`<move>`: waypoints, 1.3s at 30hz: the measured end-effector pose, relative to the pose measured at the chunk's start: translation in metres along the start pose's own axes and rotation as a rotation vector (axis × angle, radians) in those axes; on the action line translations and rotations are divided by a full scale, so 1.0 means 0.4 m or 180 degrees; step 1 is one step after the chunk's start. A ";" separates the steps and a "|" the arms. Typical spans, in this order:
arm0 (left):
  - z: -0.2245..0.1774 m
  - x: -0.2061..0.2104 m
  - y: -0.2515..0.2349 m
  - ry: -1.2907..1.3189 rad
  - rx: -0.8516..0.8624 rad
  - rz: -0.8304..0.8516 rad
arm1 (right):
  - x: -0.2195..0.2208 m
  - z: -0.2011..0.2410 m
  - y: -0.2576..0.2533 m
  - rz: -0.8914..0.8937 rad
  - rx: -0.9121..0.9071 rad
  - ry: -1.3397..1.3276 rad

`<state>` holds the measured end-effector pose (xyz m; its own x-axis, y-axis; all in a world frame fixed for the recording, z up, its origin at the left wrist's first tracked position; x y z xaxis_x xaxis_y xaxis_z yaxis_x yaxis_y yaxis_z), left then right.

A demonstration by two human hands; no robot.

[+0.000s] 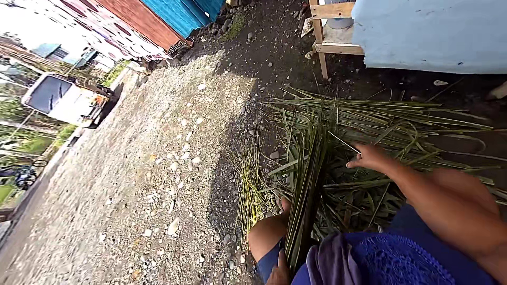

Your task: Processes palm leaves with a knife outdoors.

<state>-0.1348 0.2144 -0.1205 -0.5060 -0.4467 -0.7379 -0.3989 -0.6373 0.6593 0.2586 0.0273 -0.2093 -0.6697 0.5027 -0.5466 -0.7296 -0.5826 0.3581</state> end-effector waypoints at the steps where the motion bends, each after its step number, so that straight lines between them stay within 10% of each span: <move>1: 0.009 0.006 -0.015 -0.0010 0.0075 0.0014 | 0.010 0.005 0.006 0.0038 -0.0010 0.0032; 11: -0.047 -0.071 -0.066 -0.0837 0.0815 0.1041 | 0.045 0.074 0.134 0.0272 -0.0143 -0.0015; 18: -0.078 -0.120 -0.170 -0.1194 0.1114 0.0890 | 0.137 0.060 0.201 0.0395 0.0729 -0.1855; 39: -0.141 -0.173 -0.265 -0.0934 0.1060 0.0333 | 0.179 -0.036 0.065 0.0471 0.0367 0.0481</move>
<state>-0.0146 0.2774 -0.1475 -0.7328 -0.2705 -0.6243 -0.5339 -0.3401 0.7741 0.1938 0.0390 -0.2500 -0.7485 0.3109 -0.5857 -0.6418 -0.5617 0.5221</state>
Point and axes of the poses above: each hand's wrist, its own y-axis away from the middle knuckle, its own x-axis out of the palm, z = x × y, the point moved 8 cm from there along -y, towards the middle knuckle, and after that the axes turned 4 degrees about -z, right-handed, at the moved point
